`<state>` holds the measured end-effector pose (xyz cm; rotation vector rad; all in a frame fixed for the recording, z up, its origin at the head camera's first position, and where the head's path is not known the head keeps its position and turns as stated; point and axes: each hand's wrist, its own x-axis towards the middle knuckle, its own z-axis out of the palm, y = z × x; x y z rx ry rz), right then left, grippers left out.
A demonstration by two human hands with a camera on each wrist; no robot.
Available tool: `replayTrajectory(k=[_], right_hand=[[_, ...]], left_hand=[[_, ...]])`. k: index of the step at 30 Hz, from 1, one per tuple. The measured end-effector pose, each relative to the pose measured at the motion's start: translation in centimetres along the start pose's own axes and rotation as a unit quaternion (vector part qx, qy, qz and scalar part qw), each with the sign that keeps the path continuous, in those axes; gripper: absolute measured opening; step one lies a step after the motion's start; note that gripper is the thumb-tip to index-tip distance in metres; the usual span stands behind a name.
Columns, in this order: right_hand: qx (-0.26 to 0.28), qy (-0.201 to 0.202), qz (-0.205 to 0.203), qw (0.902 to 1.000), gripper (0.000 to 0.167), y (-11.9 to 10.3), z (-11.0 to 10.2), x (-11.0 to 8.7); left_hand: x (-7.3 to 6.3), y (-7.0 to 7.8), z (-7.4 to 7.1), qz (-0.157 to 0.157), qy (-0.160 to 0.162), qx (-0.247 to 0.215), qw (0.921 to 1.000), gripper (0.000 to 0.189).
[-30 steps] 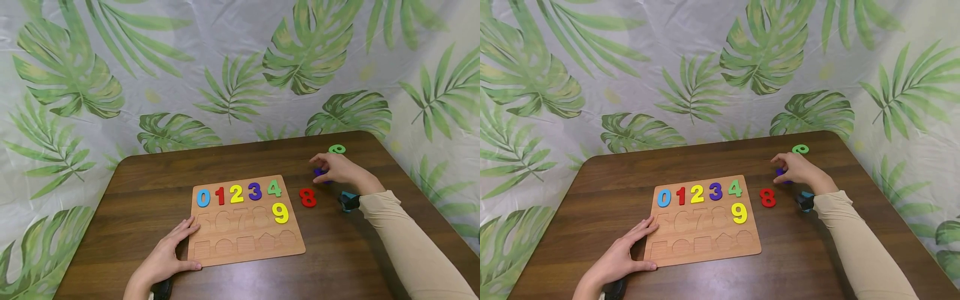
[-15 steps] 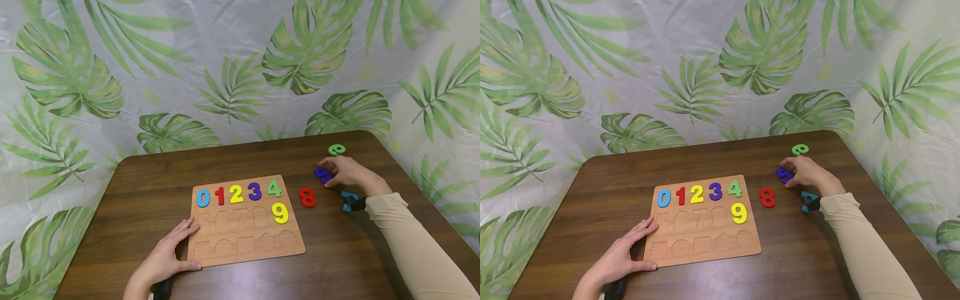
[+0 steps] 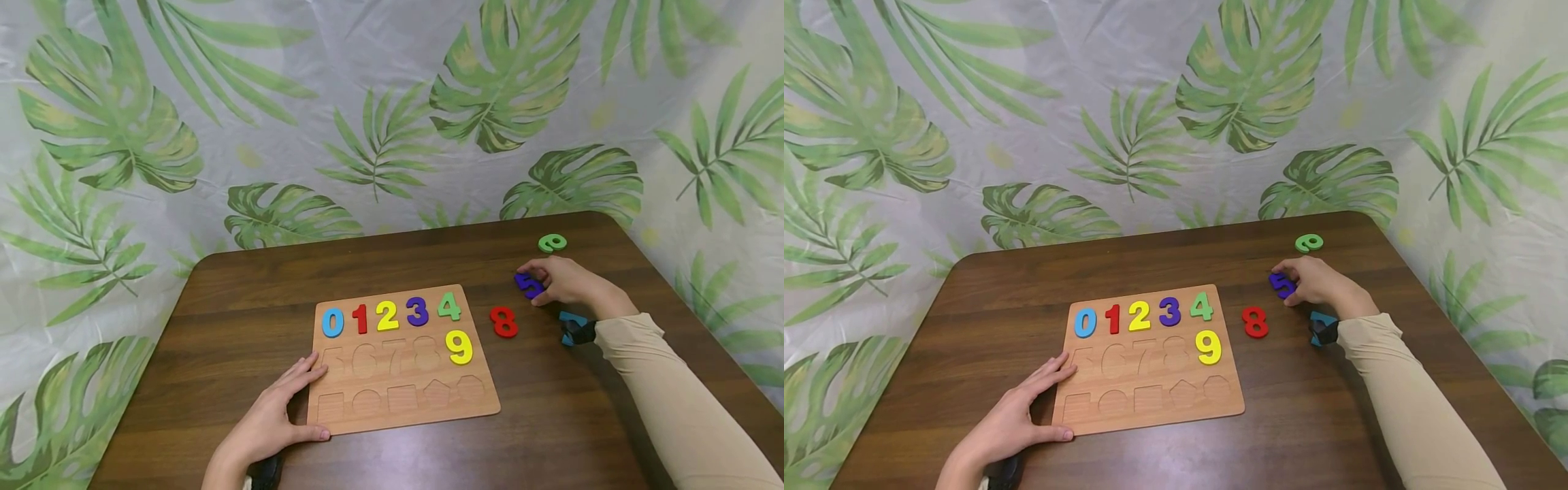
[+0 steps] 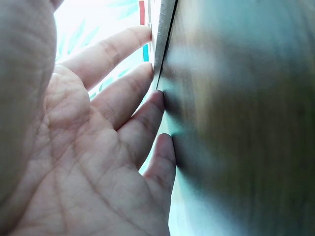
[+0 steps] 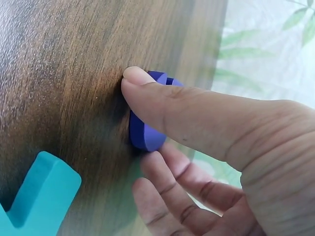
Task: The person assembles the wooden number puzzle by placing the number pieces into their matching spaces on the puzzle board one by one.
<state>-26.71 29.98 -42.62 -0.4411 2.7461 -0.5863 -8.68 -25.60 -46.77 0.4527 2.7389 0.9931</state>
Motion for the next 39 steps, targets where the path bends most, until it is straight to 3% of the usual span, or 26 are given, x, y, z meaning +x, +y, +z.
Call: replayTrajectory(k=[39], right_hand=[[0.086,0.034,0.012,0.9957,0.067,1.6,1.2,-0.3]], left_hand=[[0.1,-0.1,-0.1,-0.009,-0.007,0.0,0.9999,0.1]])
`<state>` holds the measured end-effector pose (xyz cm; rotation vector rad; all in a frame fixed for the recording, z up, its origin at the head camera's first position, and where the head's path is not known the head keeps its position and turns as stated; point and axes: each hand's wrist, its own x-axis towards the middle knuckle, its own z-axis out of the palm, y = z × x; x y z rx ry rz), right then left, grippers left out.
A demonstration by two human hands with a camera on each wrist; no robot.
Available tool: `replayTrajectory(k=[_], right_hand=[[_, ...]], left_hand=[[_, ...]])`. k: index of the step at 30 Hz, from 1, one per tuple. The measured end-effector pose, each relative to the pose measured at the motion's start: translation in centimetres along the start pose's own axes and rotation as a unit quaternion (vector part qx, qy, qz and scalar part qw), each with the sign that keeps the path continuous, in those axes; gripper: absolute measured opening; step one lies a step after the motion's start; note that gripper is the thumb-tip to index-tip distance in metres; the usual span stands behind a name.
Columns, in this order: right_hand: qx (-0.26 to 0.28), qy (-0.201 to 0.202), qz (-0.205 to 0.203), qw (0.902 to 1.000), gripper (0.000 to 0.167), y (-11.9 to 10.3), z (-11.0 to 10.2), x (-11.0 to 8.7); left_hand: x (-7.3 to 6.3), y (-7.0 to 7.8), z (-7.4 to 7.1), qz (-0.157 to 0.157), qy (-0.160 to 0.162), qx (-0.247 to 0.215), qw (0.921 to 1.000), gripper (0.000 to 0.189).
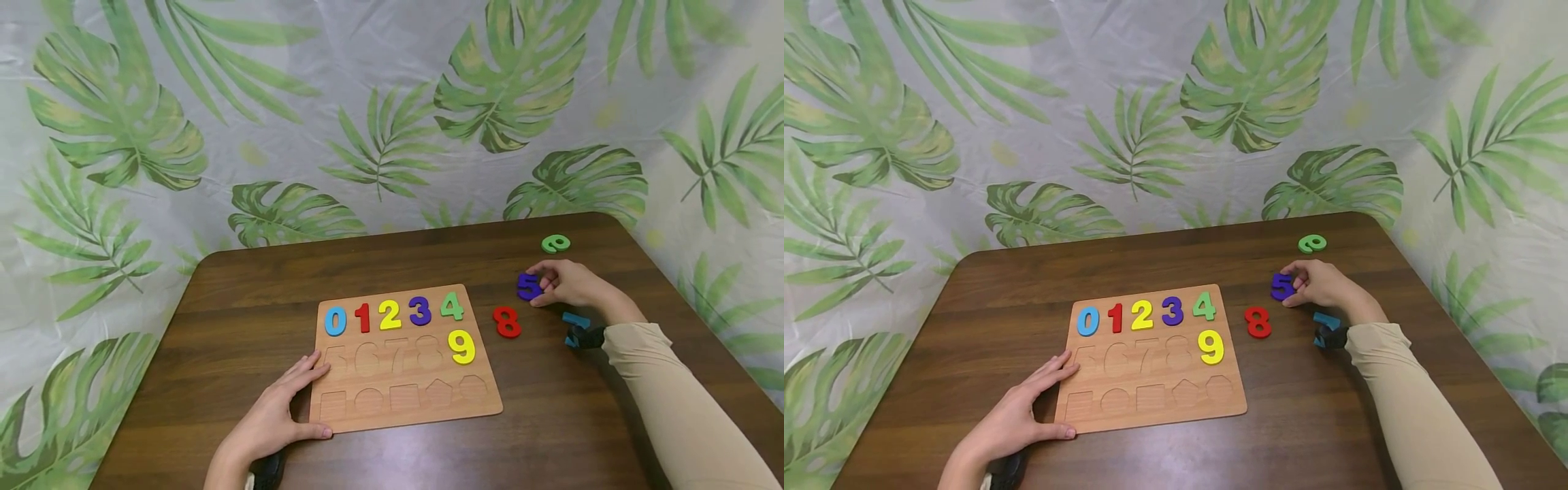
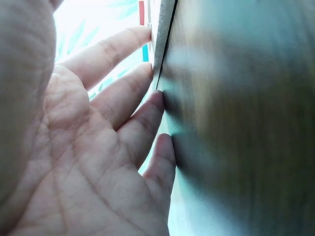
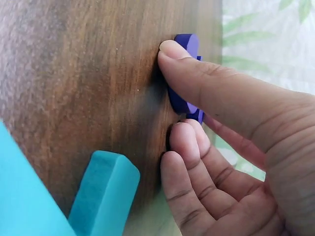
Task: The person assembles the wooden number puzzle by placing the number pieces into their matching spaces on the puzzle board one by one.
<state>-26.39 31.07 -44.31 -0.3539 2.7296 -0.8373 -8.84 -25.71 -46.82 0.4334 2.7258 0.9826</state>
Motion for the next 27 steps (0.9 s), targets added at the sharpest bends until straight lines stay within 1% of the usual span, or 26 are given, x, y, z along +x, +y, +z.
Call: replayTrajectory(k=[7,13,18,22,27], right_hand=[[0.002,0.008,0.01,0.9999,0.069,0.0,0.3,-0.1],[0.006,0.018,0.012,0.9997,0.068,0.1,0.5,0.0],[0.015,0.027,0.013,0.9994,0.068,0.1,0.6,0.0],[0.018,0.034,0.013,0.9992,0.067,-0.4,0.6,-0.1],[0.013,0.04,0.002,0.9991,0.064,-1.7,0.4,-0.6]], left_hand=[[0.0,-0.1,0.0,-0.002,-0.001,-0.001,1.0,0.1],[0.0,0.0,0.0,-0.006,-0.003,-0.003,1.0,0.1],[0.0,0.0,0.0,-0.003,-0.001,0.0,1.0,0.1],[0.0,0.0,0.0,0.002,0.001,0.001,1.0,0.099],[0.0,0.0,0.0,0.005,0.005,0.005,1.0,0.099]])
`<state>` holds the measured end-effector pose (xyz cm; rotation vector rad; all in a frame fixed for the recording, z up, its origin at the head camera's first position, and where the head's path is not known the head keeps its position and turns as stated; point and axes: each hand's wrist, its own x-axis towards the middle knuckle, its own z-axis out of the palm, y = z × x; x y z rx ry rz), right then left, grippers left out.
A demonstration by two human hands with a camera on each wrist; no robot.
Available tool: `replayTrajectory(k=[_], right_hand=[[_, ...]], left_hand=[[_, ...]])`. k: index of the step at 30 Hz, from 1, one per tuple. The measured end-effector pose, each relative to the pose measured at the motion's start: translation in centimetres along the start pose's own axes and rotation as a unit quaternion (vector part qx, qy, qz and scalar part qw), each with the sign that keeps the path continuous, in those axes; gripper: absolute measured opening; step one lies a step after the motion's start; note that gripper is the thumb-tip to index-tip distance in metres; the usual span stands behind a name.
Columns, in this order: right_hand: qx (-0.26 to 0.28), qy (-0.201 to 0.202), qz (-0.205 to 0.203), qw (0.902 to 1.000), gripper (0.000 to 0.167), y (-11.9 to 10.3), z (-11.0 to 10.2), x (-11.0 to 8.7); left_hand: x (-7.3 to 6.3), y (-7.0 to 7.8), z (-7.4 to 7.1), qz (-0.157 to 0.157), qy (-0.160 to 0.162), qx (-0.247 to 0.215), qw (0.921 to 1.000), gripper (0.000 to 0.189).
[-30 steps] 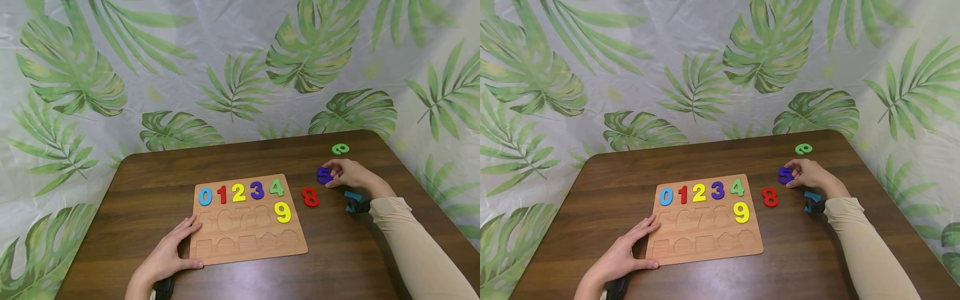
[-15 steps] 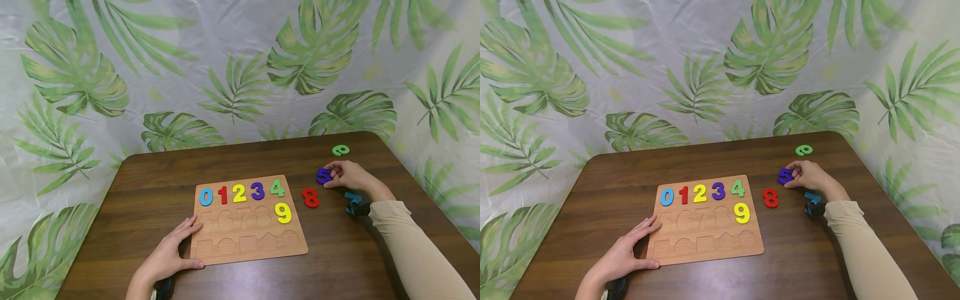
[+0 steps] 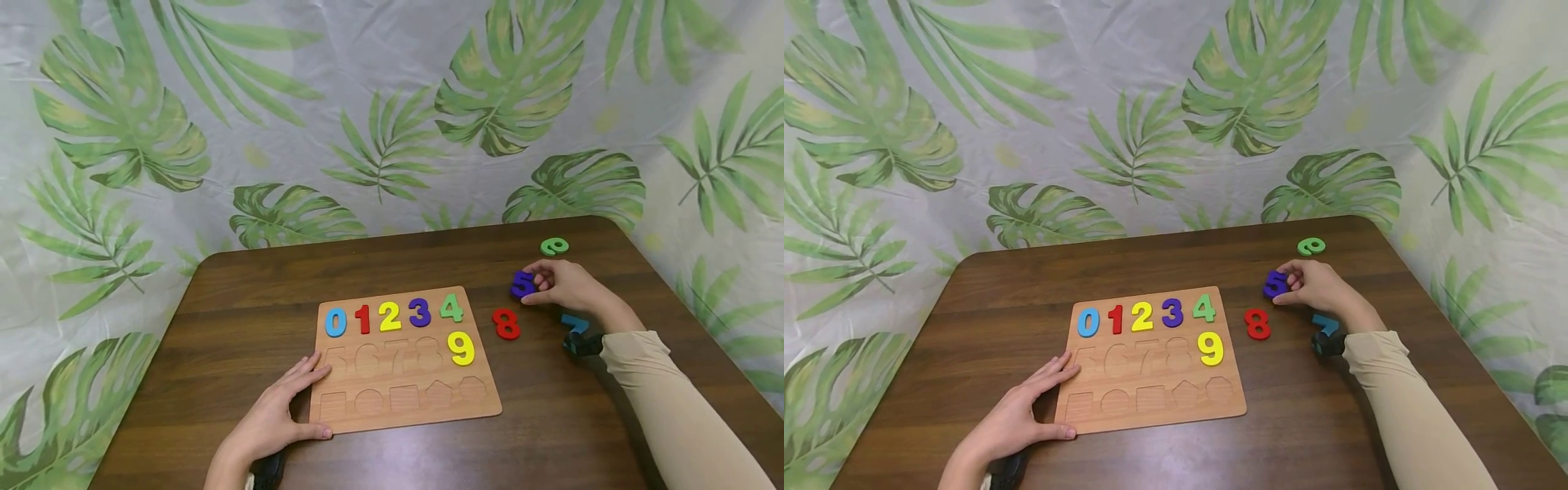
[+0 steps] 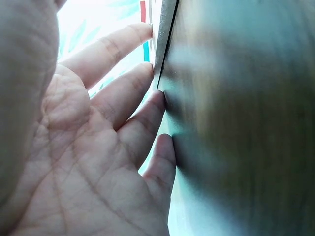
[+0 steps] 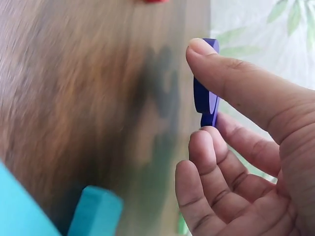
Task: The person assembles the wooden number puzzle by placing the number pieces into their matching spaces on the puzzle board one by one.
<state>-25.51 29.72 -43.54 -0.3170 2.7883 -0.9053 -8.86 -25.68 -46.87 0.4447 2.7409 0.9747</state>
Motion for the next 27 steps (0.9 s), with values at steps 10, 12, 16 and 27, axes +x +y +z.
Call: replayTrajectory(k=[10,12,16,27], right_hand=[[-0.022,0.011,-0.034,0.9991,0.067,-3.5,0.1,-0.2],[-0.021,0.013,-0.041,0.9989,0.067,-4.0,0.2,-0.3],[-0.02,0.017,-0.054,0.9982,0.065,-5.1,0.5,-0.5],[-0.015,0.01,-0.07,0.9974,0.065,-6.9,1.3,-0.7]], left_hand=[[0.0,0.0,0.0,0.004,0.003,0.007,1.0,0.099],[0.0,0.0,0.0,0.003,0.003,0.007,1.0,0.099],[-0.1,0.0,0.0,-0.005,-0.001,0.006,1.0,0.099],[0.0,0.1,0.0,0.002,0.002,0.004,1.0,0.099]])
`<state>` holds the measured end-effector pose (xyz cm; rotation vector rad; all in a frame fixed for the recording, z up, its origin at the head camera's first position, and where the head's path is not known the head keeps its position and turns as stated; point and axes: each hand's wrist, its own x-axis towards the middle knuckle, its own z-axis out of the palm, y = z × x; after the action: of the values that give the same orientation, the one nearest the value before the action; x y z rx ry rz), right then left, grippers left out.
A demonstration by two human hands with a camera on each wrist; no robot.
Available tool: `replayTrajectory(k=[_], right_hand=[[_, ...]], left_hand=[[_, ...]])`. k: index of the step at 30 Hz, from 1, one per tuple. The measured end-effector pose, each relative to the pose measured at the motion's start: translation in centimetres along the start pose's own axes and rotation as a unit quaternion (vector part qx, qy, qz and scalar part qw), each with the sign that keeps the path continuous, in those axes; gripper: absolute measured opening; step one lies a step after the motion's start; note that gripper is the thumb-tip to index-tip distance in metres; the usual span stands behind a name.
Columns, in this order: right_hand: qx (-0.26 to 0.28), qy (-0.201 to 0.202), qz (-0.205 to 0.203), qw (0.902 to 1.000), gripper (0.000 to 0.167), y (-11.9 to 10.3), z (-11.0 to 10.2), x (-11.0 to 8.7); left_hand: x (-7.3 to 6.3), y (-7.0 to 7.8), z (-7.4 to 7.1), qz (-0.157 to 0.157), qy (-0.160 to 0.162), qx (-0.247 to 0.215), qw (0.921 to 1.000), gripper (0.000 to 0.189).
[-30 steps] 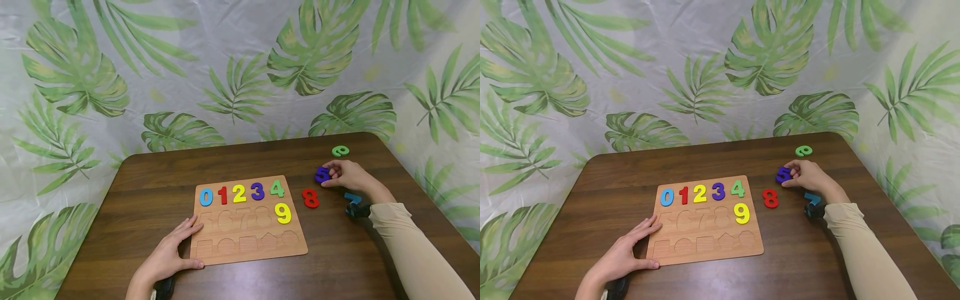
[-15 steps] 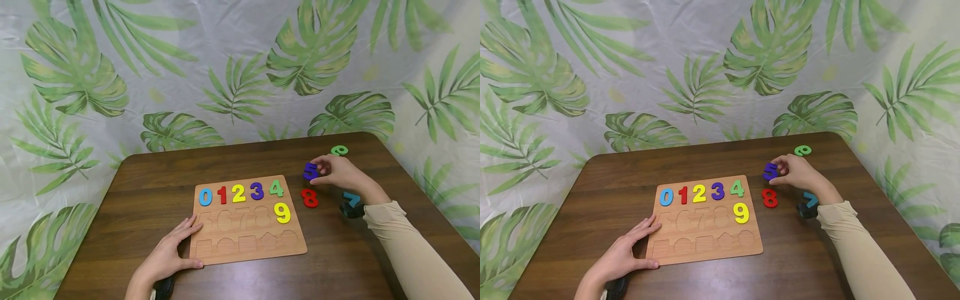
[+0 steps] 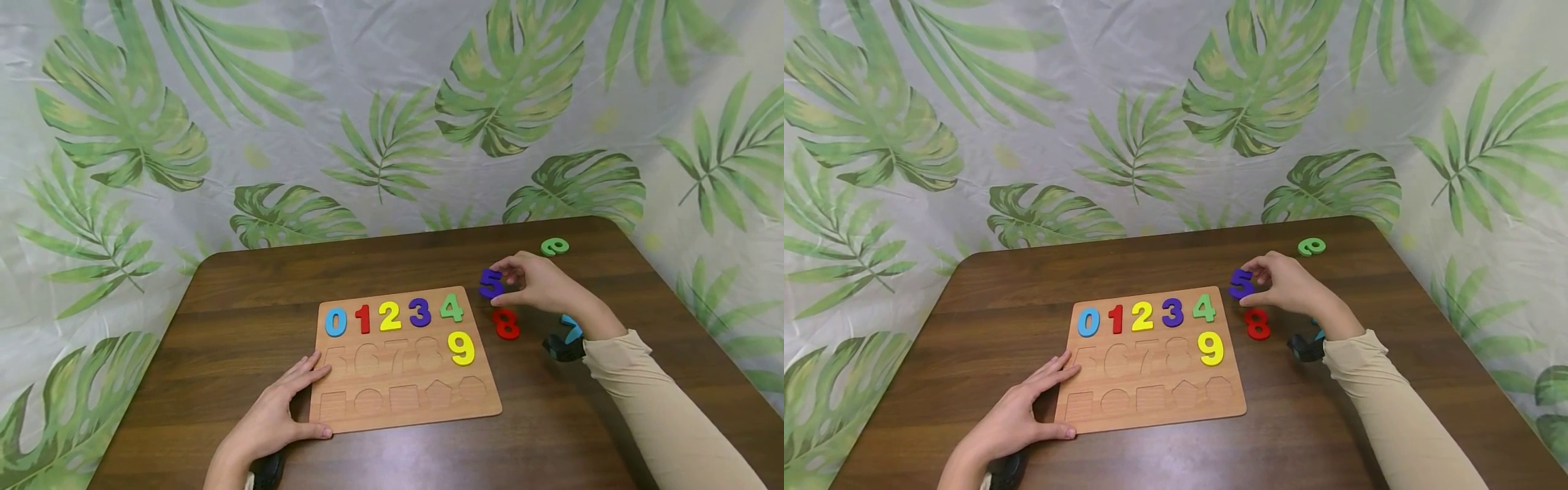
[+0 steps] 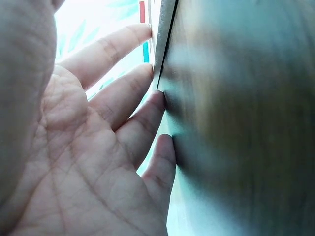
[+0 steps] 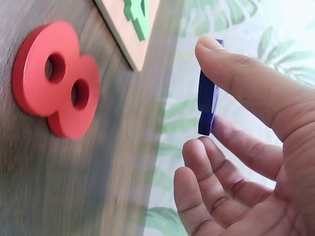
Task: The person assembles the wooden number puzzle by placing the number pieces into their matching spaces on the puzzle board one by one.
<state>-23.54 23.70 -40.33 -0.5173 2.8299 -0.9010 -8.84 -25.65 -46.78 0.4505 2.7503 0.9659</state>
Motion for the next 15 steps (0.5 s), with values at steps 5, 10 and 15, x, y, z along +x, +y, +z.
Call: replayTrajectory(k=[5,10,15], right_hand=[[0.002,-0.005,-0.013,0.9999,0.065,-0.8,0.2,-0.1],[0.004,-0.006,-0.024,0.9997,0.064,-1.6,0.7,0.1],[0.004,-0.015,-0.031,0.9994,0.062,-2.3,1.5,0.4]], left_hand=[[0.0,0.1,-0.1,0.001,0.001,-0.001,1.0,0.099],[-0.1,0.0,-0.1,0.001,0.001,-0.003,1.0,0.1],[-0.1,-0.3,-0.2,-0.002,-0.005,-0.01,0.9999,0.099]])
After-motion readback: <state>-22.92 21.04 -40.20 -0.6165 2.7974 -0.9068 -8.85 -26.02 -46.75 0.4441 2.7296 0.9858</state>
